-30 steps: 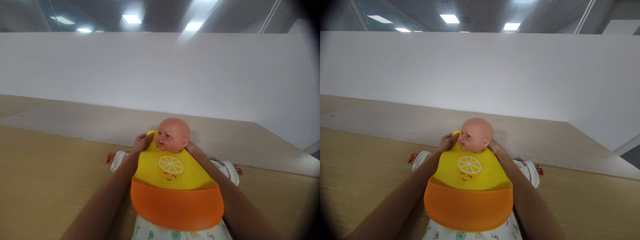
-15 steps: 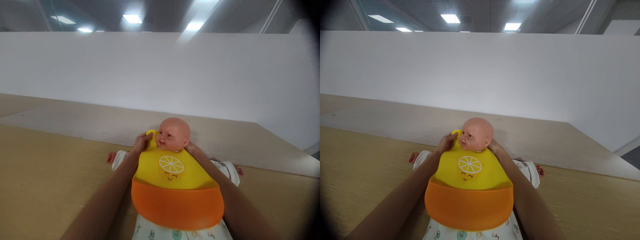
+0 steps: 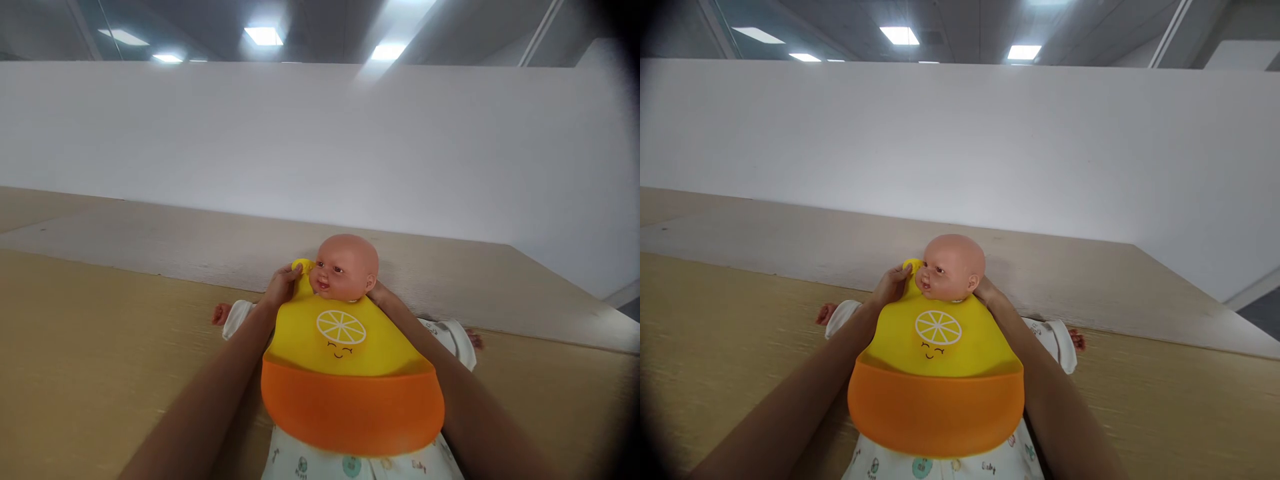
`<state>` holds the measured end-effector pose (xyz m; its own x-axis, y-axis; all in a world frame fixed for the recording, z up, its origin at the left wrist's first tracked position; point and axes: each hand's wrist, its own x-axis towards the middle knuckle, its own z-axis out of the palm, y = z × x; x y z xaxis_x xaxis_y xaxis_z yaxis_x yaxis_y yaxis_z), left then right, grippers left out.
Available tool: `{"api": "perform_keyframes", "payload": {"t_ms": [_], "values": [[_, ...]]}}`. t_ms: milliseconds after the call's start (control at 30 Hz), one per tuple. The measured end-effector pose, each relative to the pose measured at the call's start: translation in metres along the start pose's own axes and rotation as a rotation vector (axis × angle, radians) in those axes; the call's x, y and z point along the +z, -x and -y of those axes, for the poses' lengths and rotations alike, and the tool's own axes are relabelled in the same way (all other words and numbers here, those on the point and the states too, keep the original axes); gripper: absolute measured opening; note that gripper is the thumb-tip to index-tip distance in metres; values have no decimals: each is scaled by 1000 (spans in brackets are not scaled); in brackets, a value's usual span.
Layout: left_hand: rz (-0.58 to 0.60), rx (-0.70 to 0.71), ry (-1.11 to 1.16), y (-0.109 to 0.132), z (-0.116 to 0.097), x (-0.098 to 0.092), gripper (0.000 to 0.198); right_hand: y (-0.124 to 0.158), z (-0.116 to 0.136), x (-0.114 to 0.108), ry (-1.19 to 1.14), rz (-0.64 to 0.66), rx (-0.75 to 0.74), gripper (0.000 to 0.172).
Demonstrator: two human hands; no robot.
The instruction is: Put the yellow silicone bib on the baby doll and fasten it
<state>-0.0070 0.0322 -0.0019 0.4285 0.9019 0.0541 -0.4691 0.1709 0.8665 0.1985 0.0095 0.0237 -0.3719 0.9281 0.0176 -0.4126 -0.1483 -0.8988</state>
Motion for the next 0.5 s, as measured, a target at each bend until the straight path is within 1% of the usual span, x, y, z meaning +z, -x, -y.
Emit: {"api": "perform_keyframes", "payload": {"t_ms": [100, 200, 333, 500], "values": [[16, -12, 7, 2, -2, 2, 28, 1, 1, -1, -2, -7, -10, 37], [20, -33, 19, 4, -4, 4, 30, 6, 0, -3, -4, -14, -15, 33], [15, -42, 48, 7, -9, 9, 31, 11, -2, -4, -10, -15, -9, 33], [-1, -46, 60, 10, -12, 13, 31, -1, 0, -5, -27, -6, -7, 37]]}}
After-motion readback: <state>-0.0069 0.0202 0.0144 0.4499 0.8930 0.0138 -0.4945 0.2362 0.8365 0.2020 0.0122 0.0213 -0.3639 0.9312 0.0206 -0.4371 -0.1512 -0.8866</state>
